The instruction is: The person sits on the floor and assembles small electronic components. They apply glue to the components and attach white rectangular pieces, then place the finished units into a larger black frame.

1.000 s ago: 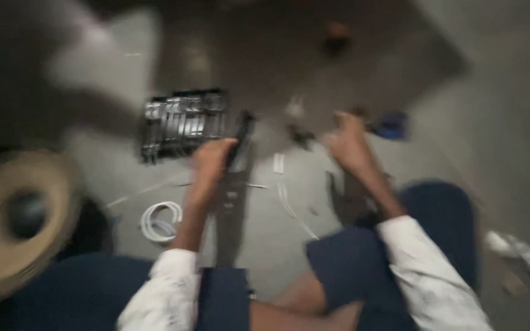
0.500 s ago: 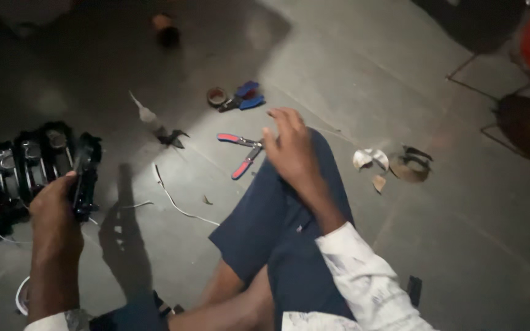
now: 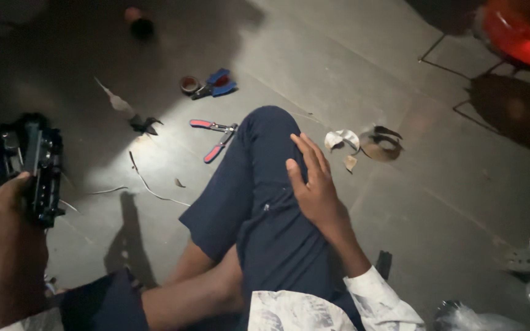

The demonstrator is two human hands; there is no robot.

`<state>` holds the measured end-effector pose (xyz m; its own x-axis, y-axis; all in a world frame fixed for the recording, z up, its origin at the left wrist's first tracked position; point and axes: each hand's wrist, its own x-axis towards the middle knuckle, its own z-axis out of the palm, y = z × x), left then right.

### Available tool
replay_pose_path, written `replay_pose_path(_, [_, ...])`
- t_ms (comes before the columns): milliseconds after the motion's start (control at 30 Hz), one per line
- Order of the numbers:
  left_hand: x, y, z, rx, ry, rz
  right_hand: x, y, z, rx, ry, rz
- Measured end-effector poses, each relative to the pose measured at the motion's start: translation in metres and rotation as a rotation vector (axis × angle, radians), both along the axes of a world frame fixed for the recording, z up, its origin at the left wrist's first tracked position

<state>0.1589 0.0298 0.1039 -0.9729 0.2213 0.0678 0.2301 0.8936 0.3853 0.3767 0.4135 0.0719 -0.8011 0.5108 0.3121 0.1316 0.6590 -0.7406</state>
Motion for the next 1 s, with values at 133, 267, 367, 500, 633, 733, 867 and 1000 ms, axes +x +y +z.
replay_pose_path(133, [0.033,0.012,0.018,0.049,0.040,-0.019,0.007,0.037,-0.022,-0.066,-0.132,-0.186])
replay_pose_path(267, [0.070,0.032,0.029,0.124,0.094,-0.097,0.025,0.112,-0.032,0.425,-0.360,-0.517])
replay_pose_path(367, [0.092,0.051,0.036,0.156,0.107,-0.141,0.048,0.147,-0.027,0.325,-0.542,-0.578])
replay_pose_path(500, [0.108,0.072,0.045,0.203,0.123,-0.168,0.086,0.158,-0.011,0.076,-0.592,-0.639])
replay_pose_path(633, [0.115,0.077,0.052,0.230,0.135,-0.179,0.126,0.165,-0.011,0.116,-0.545,-0.737])
replay_pose_path(733, [0.118,0.078,0.052,0.250,0.152,-0.183,0.128,0.185,-0.024,0.455,-0.539,-0.665])
replay_pose_path(867, [0.121,0.077,0.055,0.282,0.159,-0.183,0.092,0.205,-0.034,0.428,-0.407,-0.542])
replay_pose_path(1000, [0.118,0.073,0.063,0.321,0.160,-0.179,0.047,0.209,-0.023,0.280,-0.383,-0.410])
